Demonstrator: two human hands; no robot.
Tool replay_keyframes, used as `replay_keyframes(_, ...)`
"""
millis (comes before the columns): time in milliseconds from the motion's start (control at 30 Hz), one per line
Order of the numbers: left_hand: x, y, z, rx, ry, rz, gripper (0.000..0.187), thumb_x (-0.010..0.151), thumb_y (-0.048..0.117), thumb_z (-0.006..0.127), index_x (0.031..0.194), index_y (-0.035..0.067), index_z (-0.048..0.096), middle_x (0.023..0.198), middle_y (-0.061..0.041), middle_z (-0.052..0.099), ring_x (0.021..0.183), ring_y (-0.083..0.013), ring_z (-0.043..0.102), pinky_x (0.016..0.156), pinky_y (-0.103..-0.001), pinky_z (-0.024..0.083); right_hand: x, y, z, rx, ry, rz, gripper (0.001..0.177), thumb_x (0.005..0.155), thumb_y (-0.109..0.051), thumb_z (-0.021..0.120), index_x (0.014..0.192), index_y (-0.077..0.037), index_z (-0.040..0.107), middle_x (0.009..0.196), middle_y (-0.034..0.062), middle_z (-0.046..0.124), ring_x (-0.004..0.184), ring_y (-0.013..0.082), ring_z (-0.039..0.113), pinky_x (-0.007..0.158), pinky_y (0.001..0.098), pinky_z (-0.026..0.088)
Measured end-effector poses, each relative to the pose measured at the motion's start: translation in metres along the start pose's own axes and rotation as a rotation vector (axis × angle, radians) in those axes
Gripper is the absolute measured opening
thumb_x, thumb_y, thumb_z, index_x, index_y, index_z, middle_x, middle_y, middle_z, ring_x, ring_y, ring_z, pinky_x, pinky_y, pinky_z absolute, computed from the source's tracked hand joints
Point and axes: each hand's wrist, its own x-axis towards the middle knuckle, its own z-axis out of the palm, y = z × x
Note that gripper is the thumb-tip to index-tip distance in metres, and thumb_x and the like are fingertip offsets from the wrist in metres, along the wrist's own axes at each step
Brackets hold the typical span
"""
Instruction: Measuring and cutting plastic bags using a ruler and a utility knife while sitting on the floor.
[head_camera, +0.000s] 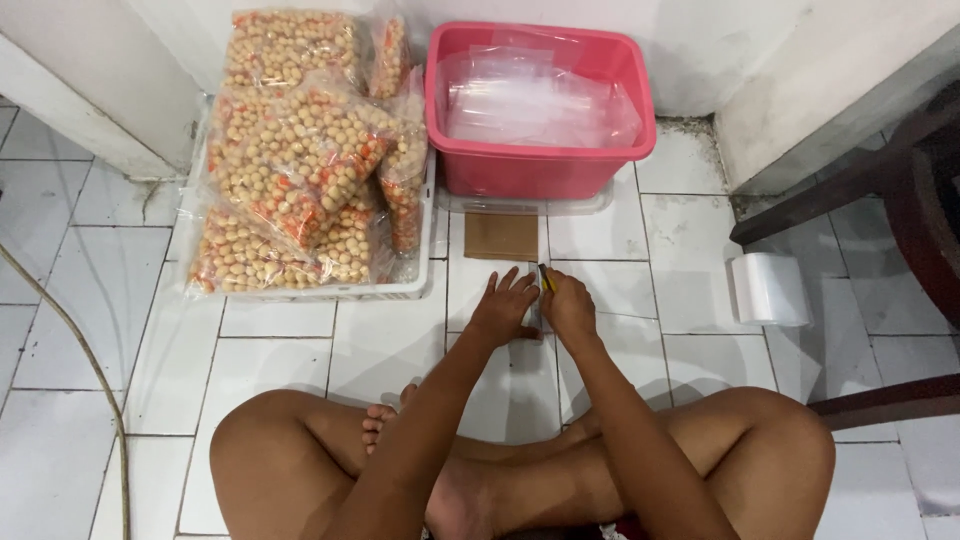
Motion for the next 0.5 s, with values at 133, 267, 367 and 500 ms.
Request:
replay_keyframes(133,0.004,0.000,0.003,0.026,-0.005,-0.019,0.064,0.085,0.042,0.078,0.133,0.012,0.048,0.158,-0.011,0.039,0.152,-0.0395,0.026,0.124,-0.066,0.019,-0.002,-0.002,-0.007,-0.013,0.003,-0.020,0.038,0.097,-0.004,0.055,0.134,0.000,0.065,0.108,0.0262,0.072,0.100,0.0394,0.071,0.079,0.0534,0.061)
replay_keyframes(267,0.006,-0.005,0.013,0.034,0.021,-0.013,0.068,0.084,0.047,0.078,0.134,0.013,0.046,0.159,-0.010,0.038,0.152,-0.0385,0.026,0.124,-0.066,0.018,-0.007,0.010,-0.006,-0.065,-0.124,0.041,0.037,0.097,-0.006,0.051,0.130,-0.006,0.068,0.099,0.0207,0.074,0.087,0.0313,0.072,0.068,0.0472,0.060)
replay_keyframes(367,0.005,-0.006,0.016,0.058,0.039,-0.006,0.072,0.083,0.050,0.078,0.135,0.013,0.045,0.159,-0.010,0.039,0.152,-0.0376,0.027,0.124,-0.065,0.019,-0.021,0.017,-0.005,-0.092,-0.175,0.058,0.037,0.097,-0.007,0.052,0.130,-0.006,0.068,0.097,0.0201,0.075,0.082,0.0286,0.072,0.063,0.0452,0.060)
replay_keyframes(500,0.008,-0.007,0.021,0.059,0.062,-0.007,0.073,0.082,0.050,0.079,0.135,0.013,0.046,0.158,-0.009,0.040,0.152,-0.0371,0.027,0.124,-0.065,0.019,-0.046,0.028,-0.009,-0.158,-0.256,0.069,0.037,0.095,-0.010,0.055,0.130,-0.008,0.068,0.094,0.0204,0.075,0.076,0.0291,0.073,0.057,0.0421,0.059)
